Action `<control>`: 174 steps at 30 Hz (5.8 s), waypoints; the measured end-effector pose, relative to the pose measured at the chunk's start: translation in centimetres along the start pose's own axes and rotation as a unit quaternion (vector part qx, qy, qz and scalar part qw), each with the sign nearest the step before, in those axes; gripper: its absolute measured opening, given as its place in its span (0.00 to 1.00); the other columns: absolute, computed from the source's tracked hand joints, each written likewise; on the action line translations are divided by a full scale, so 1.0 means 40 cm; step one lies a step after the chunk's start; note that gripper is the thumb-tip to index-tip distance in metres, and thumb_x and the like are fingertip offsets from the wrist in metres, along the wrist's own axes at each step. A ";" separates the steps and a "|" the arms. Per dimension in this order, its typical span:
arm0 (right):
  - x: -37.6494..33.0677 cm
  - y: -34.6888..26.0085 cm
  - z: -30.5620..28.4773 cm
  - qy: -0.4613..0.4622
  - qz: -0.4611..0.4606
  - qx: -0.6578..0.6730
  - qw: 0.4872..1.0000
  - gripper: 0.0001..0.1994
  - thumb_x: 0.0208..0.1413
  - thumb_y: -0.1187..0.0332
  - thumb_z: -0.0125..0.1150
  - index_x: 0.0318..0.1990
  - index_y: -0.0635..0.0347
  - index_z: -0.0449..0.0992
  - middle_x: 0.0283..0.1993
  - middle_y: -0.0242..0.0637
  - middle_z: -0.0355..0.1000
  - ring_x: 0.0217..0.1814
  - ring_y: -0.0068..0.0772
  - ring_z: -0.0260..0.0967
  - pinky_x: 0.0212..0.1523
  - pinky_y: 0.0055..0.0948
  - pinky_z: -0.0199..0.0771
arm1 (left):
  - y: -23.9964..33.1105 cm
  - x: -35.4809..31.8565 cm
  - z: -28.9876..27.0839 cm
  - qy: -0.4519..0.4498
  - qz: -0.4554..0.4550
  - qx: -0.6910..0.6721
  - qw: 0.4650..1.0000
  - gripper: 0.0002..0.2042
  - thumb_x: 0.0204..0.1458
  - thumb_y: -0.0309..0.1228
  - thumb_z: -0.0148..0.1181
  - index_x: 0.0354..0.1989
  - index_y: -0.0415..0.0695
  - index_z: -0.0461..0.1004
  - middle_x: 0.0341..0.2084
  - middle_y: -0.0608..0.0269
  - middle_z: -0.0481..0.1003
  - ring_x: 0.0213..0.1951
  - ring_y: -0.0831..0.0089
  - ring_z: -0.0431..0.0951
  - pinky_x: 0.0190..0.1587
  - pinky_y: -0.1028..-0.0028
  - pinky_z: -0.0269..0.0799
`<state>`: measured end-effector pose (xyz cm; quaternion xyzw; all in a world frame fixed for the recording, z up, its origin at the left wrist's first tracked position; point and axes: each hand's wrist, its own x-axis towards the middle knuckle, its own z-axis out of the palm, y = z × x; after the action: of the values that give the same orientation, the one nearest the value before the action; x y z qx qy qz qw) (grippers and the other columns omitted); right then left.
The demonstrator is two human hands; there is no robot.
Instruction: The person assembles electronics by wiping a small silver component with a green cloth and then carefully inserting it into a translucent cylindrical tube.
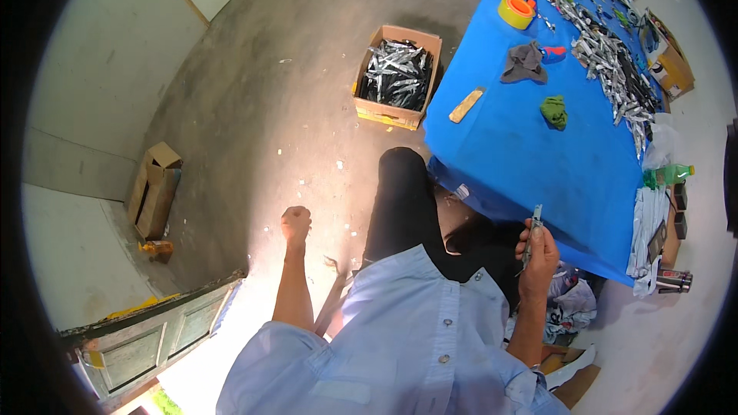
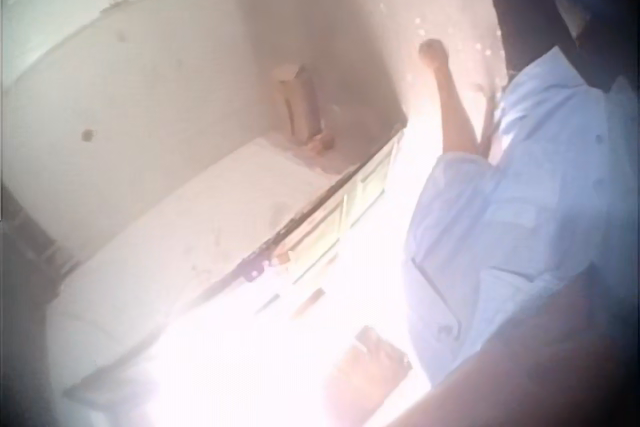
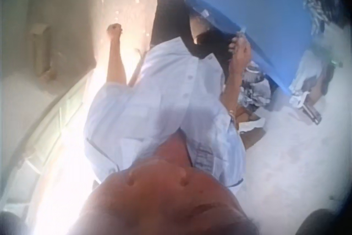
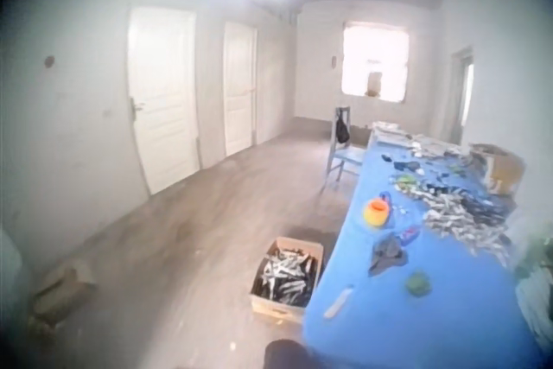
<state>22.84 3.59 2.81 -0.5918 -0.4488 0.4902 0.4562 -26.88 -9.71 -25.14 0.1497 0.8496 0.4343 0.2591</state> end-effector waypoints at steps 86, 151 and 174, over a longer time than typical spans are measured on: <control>0.047 0.102 0.026 -0.008 0.121 0.290 0.949 0.17 0.75 0.63 0.58 0.58 0.69 0.78 0.39 0.35 0.79 0.43 0.23 0.76 0.46 0.24 0.76 | 0.742 -0.823 0.437 -0.499 0.218 0.037 0.838 0.13 0.72 0.27 0.54 0.58 0.36 0.78 0.37 0.69 0.78 0.38 0.85 0.75 0.37 0.80 0.74; 0.069 0.093 -0.182 0.037 0.143 0.337 0.930 0.12 0.72 0.62 0.63 0.52 0.62 0.80 0.47 0.35 0.79 0.45 0.26 0.81 0.42 0.27 0.82 | 0.835 -0.749 0.420 -0.544 0.140 -0.021 0.827 0.09 0.63 0.23 0.67 0.49 0.36 0.83 0.34 0.62 0.84 0.31 0.81 0.80 0.34 0.80 0.77; 0.145 0.044 -0.347 0.054 0.103 0.265 0.957 0.14 0.75 0.64 0.59 0.57 0.64 0.78 0.43 0.36 0.83 0.41 0.24 0.82 0.39 0.23 0.80 | 0.969 -0.808 0.602 -0.532 0.215 0.061 0.817 0.09 0.68 0.27 0.64 0.49 0.34 0.82 0.34 0.62 0.83 0.32 0.80 0.79 0.37 0.79 0.77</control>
<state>37.40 7.55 1.54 -0.5185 -0.2137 0.6032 0.5671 14.52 13.09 4.76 0.5518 0.5501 0.2787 0.5615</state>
